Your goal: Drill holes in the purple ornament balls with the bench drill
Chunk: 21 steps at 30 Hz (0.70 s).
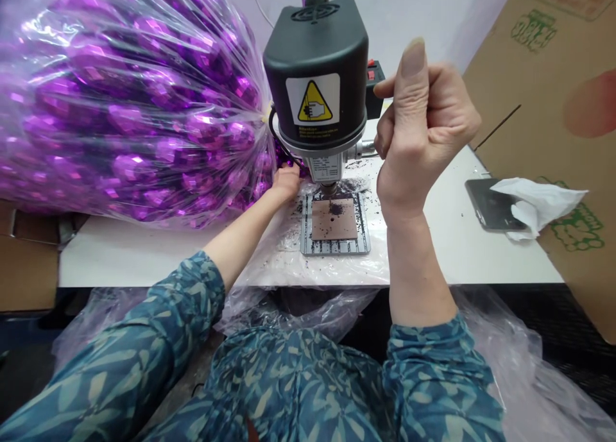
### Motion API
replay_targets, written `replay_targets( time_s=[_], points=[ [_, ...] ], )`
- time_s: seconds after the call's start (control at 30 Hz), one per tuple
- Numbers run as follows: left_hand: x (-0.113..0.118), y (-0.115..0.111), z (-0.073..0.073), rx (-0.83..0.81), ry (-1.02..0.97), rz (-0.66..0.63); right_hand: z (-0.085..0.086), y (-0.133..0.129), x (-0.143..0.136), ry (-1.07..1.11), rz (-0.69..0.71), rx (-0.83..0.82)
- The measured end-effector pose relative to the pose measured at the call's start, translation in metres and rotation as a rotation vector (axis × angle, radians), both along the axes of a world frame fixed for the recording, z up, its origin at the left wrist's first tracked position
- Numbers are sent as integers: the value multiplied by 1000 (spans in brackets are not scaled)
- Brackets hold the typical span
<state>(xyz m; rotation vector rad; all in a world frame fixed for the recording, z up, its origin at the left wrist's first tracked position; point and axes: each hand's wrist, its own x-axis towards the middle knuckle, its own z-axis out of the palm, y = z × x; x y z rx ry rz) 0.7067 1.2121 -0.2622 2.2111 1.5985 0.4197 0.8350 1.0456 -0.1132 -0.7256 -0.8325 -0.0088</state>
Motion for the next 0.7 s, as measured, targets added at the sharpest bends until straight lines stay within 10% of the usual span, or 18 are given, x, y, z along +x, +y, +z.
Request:
replay_targets(
  time_s=[0.4, 0.7],
  points=[
    [-26, -23, -7, 101, -561, -6, -2, 1, 1, -12, 9, 7],
    [-59, -82, -18, -645, -1276, 109, -1, 0, 1, -14, 16, 14]
  ],
)
